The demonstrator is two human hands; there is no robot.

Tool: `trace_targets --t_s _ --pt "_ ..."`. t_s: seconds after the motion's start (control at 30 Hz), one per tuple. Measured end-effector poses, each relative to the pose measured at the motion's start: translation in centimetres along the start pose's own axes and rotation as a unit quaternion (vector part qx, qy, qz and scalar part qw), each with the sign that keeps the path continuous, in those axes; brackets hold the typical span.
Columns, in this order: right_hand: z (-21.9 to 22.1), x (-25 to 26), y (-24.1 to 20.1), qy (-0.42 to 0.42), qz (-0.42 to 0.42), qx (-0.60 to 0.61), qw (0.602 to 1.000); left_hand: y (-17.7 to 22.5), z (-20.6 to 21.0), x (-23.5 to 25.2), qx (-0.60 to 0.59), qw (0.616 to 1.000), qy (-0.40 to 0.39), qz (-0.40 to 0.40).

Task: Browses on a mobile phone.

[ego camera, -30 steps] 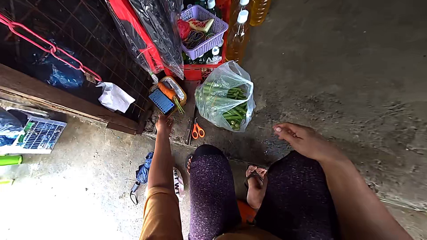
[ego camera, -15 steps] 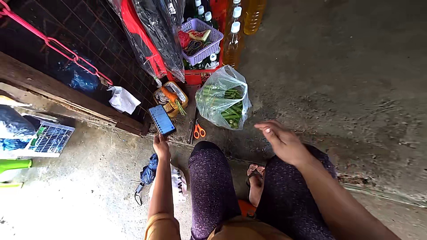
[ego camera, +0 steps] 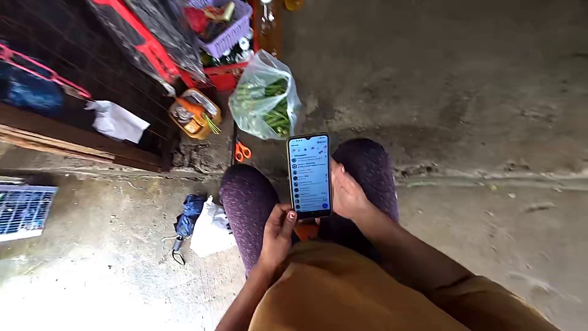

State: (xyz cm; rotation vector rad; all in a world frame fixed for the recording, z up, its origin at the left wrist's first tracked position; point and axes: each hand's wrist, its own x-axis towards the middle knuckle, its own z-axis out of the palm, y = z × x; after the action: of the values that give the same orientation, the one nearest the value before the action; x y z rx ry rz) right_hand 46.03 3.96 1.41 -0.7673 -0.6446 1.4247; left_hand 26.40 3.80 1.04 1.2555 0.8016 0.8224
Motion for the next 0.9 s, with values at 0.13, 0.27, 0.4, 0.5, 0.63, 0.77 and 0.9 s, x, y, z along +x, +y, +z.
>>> trace_targets --t_s 0.13,0.27,0.4,0.5,0.63,0.77,0.9 --pt "-2.9 -4.4 3.5 0.021 0.068 0.060 0.996 -2.9 0.3 -1.0 -0.026 0.988 -0.082 -0.125" --pt "-3.0 -6.5 6.1 0.047 0.142 -0.002 0.989 -3.5 1.4 -1.4 -0.073 0.966 -0.045 -0.245" --pt "-3.1 -6.7 7.0 0.062 0.180 -0.050 0.980 -4.8 0.9 -1.1 -0.162 0.937 -0.042 -0.307" --pt "-3.5 -7.6 7.1 0.051 0.199 -0.059 0.977 -5.2 0.8 -0.8 -0.208 0.928 -0.035 -0.307" --pt "-3.7 -7.9 7.3 0.043 0.197 -0.088 0.975 -5.9 0.6 -1.0 -0.187 0.948 -0.040 -0.256" --pt "-3.3 -6.8 7.7 0.067 0.178 -0.103 0.976 -6.0 0.7 -0.5 -0.148 0.960 -0.020 -0.237" --pt "-3.3 -6.5 7.9 0.068 0.171 -0.101 0.978 -6.2 0.9 -0.3 -0.145 0.962 0.003 -0.230"
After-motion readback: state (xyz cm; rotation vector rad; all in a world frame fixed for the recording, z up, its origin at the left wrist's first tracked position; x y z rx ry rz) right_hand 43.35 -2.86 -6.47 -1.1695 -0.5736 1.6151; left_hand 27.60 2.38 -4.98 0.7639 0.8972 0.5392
